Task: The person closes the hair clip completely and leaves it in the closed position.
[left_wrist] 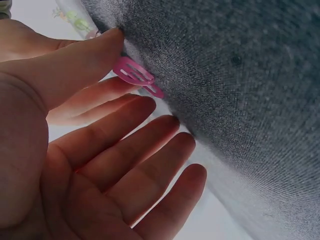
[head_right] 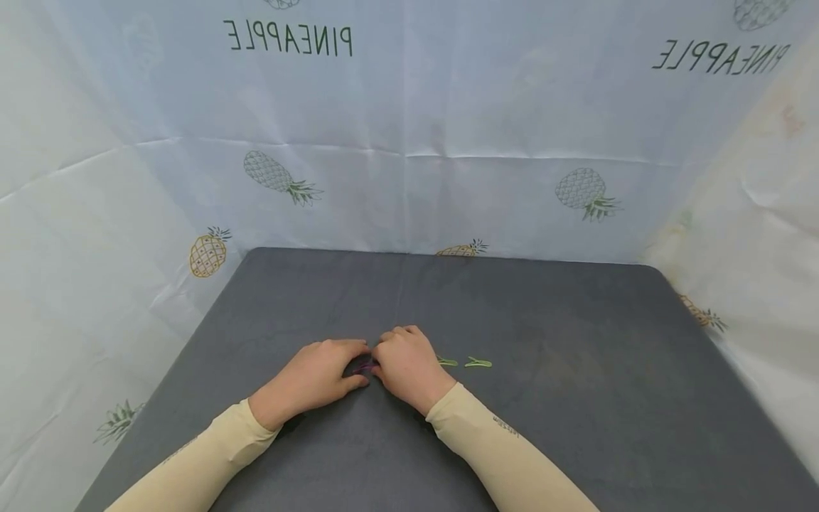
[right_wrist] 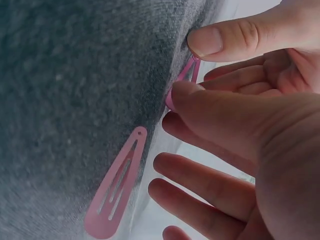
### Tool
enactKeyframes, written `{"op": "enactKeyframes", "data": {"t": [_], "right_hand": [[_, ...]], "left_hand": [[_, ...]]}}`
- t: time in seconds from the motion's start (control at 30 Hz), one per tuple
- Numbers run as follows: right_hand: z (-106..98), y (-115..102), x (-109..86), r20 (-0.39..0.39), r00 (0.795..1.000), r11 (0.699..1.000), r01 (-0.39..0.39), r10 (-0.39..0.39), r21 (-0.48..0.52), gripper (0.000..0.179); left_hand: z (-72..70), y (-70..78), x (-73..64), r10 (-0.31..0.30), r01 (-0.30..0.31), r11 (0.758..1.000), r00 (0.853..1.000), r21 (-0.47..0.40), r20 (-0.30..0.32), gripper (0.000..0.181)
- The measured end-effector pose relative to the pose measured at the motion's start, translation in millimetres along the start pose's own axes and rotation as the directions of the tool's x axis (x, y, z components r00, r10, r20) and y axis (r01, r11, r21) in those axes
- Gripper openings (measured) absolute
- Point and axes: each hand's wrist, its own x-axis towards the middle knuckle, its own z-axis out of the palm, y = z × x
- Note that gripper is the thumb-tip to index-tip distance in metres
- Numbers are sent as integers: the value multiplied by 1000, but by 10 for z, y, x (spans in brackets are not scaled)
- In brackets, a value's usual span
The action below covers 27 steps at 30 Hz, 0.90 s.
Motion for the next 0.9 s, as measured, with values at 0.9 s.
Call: {"op": "enactKeyframes", "data": {"t": [0.9], "right_hand": [[34, -52, -16, -101, 995, 997, -27, 20, -68, 17]], "left_hand": [[-21, -21, 8, 21, -21, 1000, 1000, -12, -23, 20]]}}
